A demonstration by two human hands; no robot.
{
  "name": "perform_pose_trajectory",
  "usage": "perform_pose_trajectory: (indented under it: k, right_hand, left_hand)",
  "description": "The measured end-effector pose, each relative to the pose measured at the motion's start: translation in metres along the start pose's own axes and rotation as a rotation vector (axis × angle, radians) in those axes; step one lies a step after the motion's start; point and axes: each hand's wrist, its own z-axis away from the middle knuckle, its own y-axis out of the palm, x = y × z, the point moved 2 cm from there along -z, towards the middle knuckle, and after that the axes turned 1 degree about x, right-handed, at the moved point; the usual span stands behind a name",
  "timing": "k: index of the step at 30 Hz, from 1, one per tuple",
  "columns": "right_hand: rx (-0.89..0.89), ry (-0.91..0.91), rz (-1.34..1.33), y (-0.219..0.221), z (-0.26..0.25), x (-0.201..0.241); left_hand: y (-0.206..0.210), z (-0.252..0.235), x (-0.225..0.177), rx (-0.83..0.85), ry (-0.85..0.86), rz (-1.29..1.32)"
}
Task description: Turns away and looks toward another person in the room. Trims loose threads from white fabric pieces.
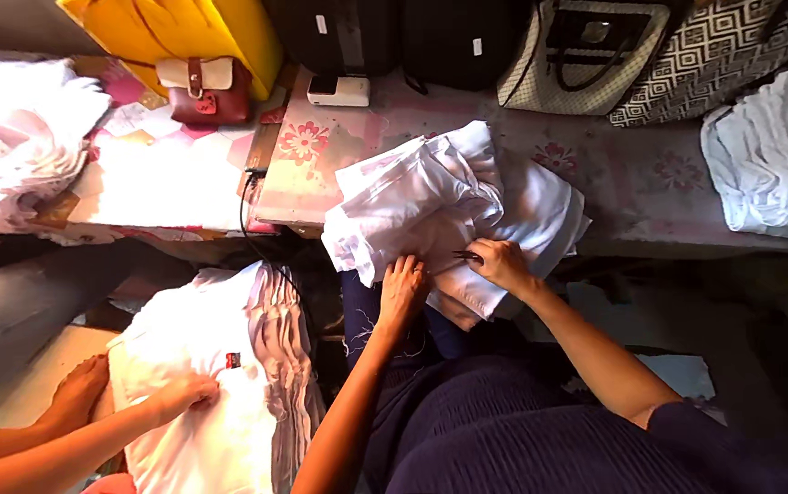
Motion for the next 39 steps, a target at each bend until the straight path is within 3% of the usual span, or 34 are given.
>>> perform_pose_trajectory:
  k: [2, 4, 8, 11, 13, 15, 16, 18, 19, 20, 25, 29, 31, 34, 39]
  right_hand:
    - [-0.101, 0.003, -0.119, -0.011, 0.002, 0.006]
    - [-0.202, -0.013, -0.202, -0.025, 0.002, 0.021]
    - [-0.471, -0.098, -0.147, -0.04, -0.009, 0.052]
    - [-0.572, -0.033, -0.078, -0.032, -0.023, 0.054]
    - [-0.655, -0.004, -0.073, -0.026, -0.027, 0.052]
    - [-0.569, -0.022, -0.116, -0.021, -0.019, 0.056]
    - [-0.411, -0.013, -0.152, -0.016, -0.009, 0.06]
    - [0.084, 0.079, -0.297, -0.011, 0.011, 0.062]
    - [0.234, 0.115, -0.411, -0.012, 0.017, 0.059]
    - [0.258, 0.155, -0.51, -0.016, 0.02, 0.054]
    - [-0.087, 0.552, -0.676, -0.031, 0.006, 0.024]
    - [0.085, 0.72, -1.033, -0.006, -0.016, 0.031]
    - [0.071, 0.765, -1.175, 0.004, -0.017, 0.041]
    - [-0.004, 0.806, -1.233, 0.004, -0.014, 0.047]
    - [-0.051, 0.778, -1.276, -0.008, -0.001, 0.048]
  left_hand:
    - [-0.008, -0.003, -0.001, 0.041, -0.009, 0.058]
    - [-0.015, -0.003, -0.008, -0.029, 0.029, 0.136]
    - [-0.027, -0.003, -0.036, -0.545, 0.189, 0.228]
    - [-0.043, 0.002, -0.05, -0.722, 0.195, 0.265]
    - [-0.055, 0.006, -0.038, -0.817, 0.132, 0.287]
    - [-0.058, 0.012, -0.001, -0.868, -0.004, 0.349]
    - [-0.052, 0.013, 0.021, -0.866, -0.072, 0.418]
    - [-0.029, 0.016, 0.051, -0.795, -0.202, 0.576]
    - [-0.02, 0.016, 0.057, -0.739, -0.251, 0.63]
    - [-0.015, 0.015, 0.058, -0.708, -0.279, 0.661]
    - [-0.011, 0.014, 0.042, -0.706, -0.342, 0.659]
    - [-0.027, 0.021, 0.016, -0.809, -0.215, 0.333]
    - [-0.036, 0.028, -0.013, -0.847, -0.092, 0.349]
    - [-0.025, 0.024, -0.044, -0.63, -0.009, 0.717]
    - [0.002, 0.005, -0.028, -0.385, -0.311, 0.858]
